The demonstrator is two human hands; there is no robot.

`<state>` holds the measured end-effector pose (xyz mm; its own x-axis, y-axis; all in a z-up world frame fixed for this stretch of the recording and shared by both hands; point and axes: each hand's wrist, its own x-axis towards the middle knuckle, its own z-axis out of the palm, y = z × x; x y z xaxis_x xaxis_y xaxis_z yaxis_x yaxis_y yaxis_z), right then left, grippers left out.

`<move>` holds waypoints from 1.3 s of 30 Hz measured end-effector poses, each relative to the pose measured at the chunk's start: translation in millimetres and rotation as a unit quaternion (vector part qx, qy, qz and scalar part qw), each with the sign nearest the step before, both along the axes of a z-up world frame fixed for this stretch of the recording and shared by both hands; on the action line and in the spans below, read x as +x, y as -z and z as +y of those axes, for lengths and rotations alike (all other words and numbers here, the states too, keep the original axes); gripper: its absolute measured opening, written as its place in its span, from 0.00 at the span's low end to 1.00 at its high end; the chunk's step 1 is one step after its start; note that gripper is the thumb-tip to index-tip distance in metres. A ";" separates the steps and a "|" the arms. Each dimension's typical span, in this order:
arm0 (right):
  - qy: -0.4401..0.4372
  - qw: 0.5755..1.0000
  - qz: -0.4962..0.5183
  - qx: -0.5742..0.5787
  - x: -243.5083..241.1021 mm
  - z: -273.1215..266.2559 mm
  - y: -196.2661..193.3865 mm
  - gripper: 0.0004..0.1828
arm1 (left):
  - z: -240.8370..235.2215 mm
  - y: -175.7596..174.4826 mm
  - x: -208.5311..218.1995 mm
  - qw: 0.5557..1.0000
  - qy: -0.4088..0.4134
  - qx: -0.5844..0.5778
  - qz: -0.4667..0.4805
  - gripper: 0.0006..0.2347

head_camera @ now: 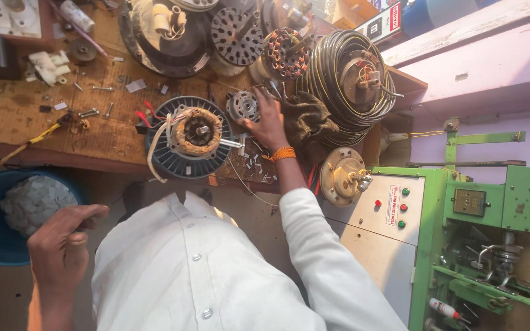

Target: The person assembles an electric motor by hand, inserting a rotor into a stator, aligning and seating a metal end cap, and tightening fasteners. The person handles the rotor, stator, end cap, and small hardware on a cluttered workbench.

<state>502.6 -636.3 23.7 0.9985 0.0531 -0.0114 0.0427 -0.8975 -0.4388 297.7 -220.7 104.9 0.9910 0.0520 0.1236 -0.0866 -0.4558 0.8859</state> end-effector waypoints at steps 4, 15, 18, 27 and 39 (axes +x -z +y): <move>-0.026 0.998 -0.030 0.043 8.5 -10.4 41.1 0.51 | -3.2 -4.2 3.2 1.000 0.019 0.008 0.002 0.32; 0.020 0.327 0.071 0.942 -60.8 -22.6 -0.7 0.45 | -16.2 12.9 -7.3 0.998 0.030 0.029 0.043 0.31; -0.010 0.309 0.085 0.947 -67.0 -2.5 -19.4 0.48 | -22.3 13.0 -0.3 0.998 0.054 0.017 0.041 0.32; 0.069 0.307 0.104 0.943 -83.1 7.5 -52.9 0.45 | -30.9 -9.9 19.0 0.996 0.072 0.026 0.040 0.34; 0.093 0.334 0.121 0.930 -101.0 28.1 -115.8 0.38 | -50.1 -59.1 24.1 0.986 0.054 -0.150 -0.046 0.35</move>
